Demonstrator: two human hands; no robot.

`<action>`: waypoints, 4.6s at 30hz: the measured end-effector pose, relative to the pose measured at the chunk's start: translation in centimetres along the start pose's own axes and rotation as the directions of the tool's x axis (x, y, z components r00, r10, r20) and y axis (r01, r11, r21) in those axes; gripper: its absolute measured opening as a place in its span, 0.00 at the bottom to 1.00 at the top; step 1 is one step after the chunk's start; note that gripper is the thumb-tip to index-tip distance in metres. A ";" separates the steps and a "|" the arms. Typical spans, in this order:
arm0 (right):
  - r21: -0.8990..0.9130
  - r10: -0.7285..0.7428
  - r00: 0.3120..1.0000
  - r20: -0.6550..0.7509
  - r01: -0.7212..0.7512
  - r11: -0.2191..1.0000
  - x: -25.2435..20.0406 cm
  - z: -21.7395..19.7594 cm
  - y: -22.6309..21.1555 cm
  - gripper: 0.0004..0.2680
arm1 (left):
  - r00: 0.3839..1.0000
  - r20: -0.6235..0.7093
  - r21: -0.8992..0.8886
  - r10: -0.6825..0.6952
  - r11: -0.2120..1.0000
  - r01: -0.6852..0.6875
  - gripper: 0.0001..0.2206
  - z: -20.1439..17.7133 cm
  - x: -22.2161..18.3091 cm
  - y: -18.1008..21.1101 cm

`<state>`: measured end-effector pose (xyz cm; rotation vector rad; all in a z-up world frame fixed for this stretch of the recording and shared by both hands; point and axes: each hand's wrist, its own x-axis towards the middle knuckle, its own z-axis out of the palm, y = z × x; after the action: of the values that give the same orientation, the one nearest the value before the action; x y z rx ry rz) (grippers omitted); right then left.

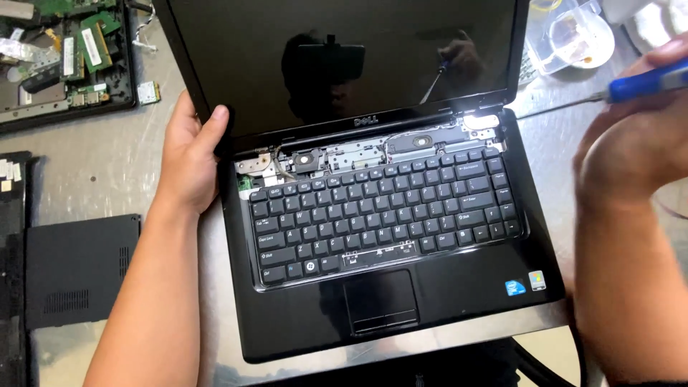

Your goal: The person removes the plastic bezel above the keyboard, unscrews the keyboard from the laptop chassis, and disconnects the ribbon cable to fully remove the keyboard.

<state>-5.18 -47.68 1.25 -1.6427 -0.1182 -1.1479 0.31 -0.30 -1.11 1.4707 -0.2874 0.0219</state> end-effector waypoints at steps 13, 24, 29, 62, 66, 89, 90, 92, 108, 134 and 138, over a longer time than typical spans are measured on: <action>0.502 -0.276 0.959 0.057 0.211 0.839 1.2 11.3 -4.9 0.13 | 0.995 0.004 0.297 0.099 0.950 -0.095 0.20 0.9 -0.2 0.6; 0.431 -0.451 0.877 0.164 0.348 0.832 1.7 13.4 -6.8 0.07 | 0.997 -0.006 0.381 0.076 0.922 -0.068 0.21 1.2 -0.4 1.1; 0.403 -0.442 0.879 0.180 0.344 0.848 1.6 13.2 -6.6 0.07 | 0.996 0.005 0.368 0.093 0.925 -0.088 0.20 1.1 -0.4 0.8; 0.336 -0.376 0.553 0.744 0.177 0.925 7.8 5.8 -5.6 0.13 | 0.998 -0.033 0.357 0.047 0.934 -0.032 0.20 1.5 -0.4 1.4; 0.221 -0.275 0.438 0.856 0.172 0.960 9.7 3.5 -5.0 0.14 | 0.998 -0.038 0.351 0.041 0.936 -0.025 0.21 1.6 -0.4 1.5; 0.178 -0.419 0.694 0.586 0.394 0.902 4.0 7.7 -11.2 0.12 | 0.800 0.580 0.611 0.153 0.569 -0.551 0.20 17.1 -3.2 8.0; 0.172 -0.428 0.779 0.459 0.394 0.903 3.2 8.1 -10.7 0.07 | 0.786 0.616 0.651 0.049 0.531 -0.543 0.23 18.1 -3.0 7.2; 0.177 -0.378 0.810 0.449 0.334 0.926 2.5 7.8 -10.8 0.07 | 0.760 0.641 0.635 0.107 0.481 -0.604 0.22 18.3 -3.1 5.5; 0.089 -0.272 0.881 0.386 0.258 0.962 -0.5 7.4 -8.7 0.11 | 0.694 0.720 0.562 0.026 0.566 -0.604 0.23 17.0 -2.3 3.8; 0.111 -0.260 0.859 0.442 0.235 0.966 -1.2 7.0 -9.3 0.12 | 0.671 0.741 0.559 0.035 0.521 -0.645 0.24 16.9 -2.3 3.8; 0.105 -0.284 0.852 0.440 0.265 0.958 -0.6 7.5 -9.9 0.14 | 0.676 0.736 0.567 0.026 0.523 -0.637 0.24 17.0 -2.3 3.8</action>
<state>-6.69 -37.38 7.99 -1.8731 -0.6937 -0.9386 -5.63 -16.18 3.36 2.2839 -1.3418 -0.0363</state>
